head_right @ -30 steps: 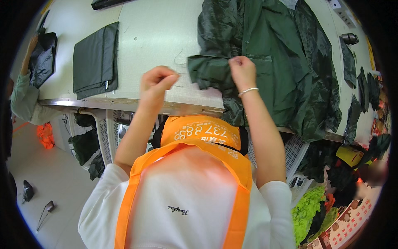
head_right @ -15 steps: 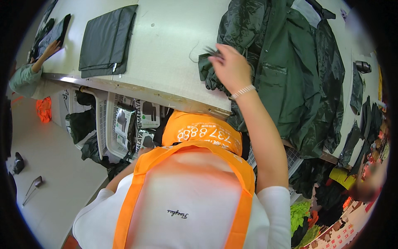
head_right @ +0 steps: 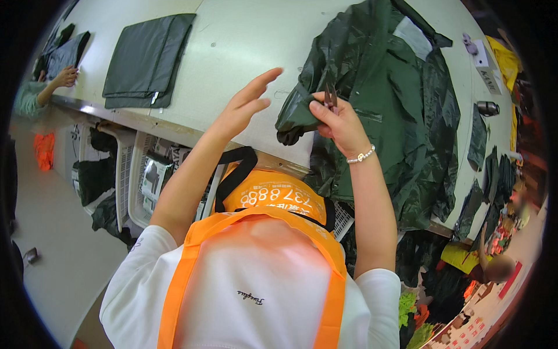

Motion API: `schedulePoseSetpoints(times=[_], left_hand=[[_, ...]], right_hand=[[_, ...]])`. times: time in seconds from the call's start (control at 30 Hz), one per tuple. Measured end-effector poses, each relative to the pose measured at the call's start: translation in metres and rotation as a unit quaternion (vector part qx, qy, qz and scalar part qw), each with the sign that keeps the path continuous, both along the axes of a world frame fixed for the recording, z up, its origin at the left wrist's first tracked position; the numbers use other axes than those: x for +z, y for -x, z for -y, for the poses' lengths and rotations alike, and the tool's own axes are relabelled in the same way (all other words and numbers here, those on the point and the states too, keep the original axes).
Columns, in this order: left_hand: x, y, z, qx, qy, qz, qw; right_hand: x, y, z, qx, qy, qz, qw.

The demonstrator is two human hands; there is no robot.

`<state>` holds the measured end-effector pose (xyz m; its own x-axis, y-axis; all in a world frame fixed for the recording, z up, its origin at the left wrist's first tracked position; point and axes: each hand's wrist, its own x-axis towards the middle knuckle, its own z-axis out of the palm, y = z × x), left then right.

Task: The person folds a dark green jacket on a white table, smoothing and aligning the fabric, then folding it into a compact rectangle. The person then picks up another jacket, unfolds it, and begins to fold it as well.

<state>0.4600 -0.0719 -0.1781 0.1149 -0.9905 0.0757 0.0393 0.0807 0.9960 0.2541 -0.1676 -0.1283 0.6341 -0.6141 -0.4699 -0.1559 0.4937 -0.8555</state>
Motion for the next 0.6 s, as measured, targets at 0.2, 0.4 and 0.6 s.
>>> schedulePoseSetpoints(times=[0.2,0.4,0.6], left_hand=[[0.021,0.029,0.046,-0.068,0.149,0.166,0.973],[0.007,0.044,0.063,-0.039,0.164,0.241,0.956],[-0.01,0.063,0.075,-0.089,0.142,0.281,0.945]], right_hand=[[-0.004,0.034,-0.009,-0.073,-0.051,0.068,0.994],[-0.029,0.052,-0.02,-0.158,-0.139,0.184,0.96],[-0.054,0.067,-0.018,-0.198,0.32,-0.172,0.91]])
